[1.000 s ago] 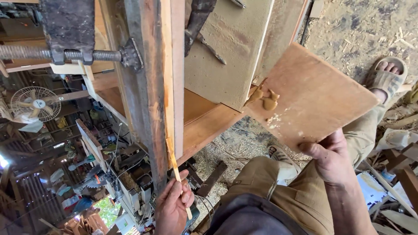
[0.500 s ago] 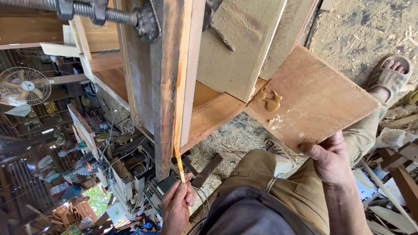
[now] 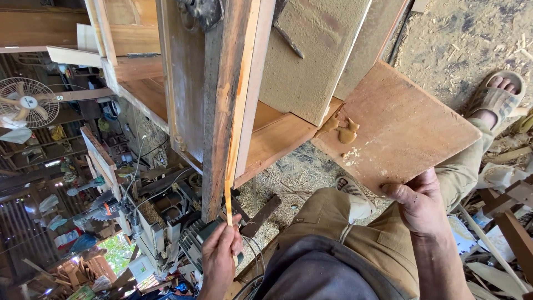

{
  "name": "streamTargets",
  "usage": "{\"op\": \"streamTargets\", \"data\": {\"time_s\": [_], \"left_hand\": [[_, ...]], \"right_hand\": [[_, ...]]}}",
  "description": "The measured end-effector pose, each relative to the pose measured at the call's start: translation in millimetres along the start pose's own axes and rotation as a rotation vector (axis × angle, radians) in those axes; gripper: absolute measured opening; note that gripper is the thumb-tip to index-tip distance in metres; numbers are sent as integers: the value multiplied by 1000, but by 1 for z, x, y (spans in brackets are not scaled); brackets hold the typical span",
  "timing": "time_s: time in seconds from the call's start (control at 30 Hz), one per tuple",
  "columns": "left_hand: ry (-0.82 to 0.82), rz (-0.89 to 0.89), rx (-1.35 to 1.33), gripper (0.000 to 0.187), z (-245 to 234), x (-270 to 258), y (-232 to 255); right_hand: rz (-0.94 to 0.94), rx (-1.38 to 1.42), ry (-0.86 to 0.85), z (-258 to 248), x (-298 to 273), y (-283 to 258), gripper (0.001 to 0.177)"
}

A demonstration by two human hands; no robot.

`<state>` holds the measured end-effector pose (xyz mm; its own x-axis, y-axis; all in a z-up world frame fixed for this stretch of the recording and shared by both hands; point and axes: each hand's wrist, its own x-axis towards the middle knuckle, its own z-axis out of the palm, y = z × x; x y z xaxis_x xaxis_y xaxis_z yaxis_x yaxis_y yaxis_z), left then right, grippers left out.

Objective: Applying wood glue to a trim piece and attaching it to a wooden cabinet frame

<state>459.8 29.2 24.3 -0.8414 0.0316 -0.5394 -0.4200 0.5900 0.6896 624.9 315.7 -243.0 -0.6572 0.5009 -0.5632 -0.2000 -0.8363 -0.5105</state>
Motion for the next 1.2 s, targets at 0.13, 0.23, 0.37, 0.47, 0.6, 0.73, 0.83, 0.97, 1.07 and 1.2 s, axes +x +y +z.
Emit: {"op": "streamTargets", "data": {"time_s": [0.13,0.23,0.37,0.47,0.6,0.73,0.83,0.97,1.07,1.2], "left_hand": [[57,119,-51,19,-7,5,-15],[57,12,9,37,-7,-5,-12],[-37,206,174,34,1,-7,-3],[-103,286,127,32,17,10,1],[-55,163,-63,29,34,28,12],[-57,171,-95,28,30,26,7],[17,132,-206,25,23,19,-3],[22,161,-123,28,22,16,-14],[37,177,-126,28,37,21,-1],[67,181,-154,26,66,33,29]], "right_hand": [[-20,-16,-16,0,-3,1,64],[-35,-10,-19,0,-8,1,63],[-3,8,10,3,-15,3,69],[-5,22,-5,3,-16,2,64],[-20,-7,-22,-4,-13,8,63],[-19,-35,-11,-6,-13,6,68],[-38,-20,-19,-7,-13,8,63],[12,-2,3,-11,-14,14,69],[16,18,-8,-21,-13,22,71],[24,-5,25,-29,-10,18,65]]}}
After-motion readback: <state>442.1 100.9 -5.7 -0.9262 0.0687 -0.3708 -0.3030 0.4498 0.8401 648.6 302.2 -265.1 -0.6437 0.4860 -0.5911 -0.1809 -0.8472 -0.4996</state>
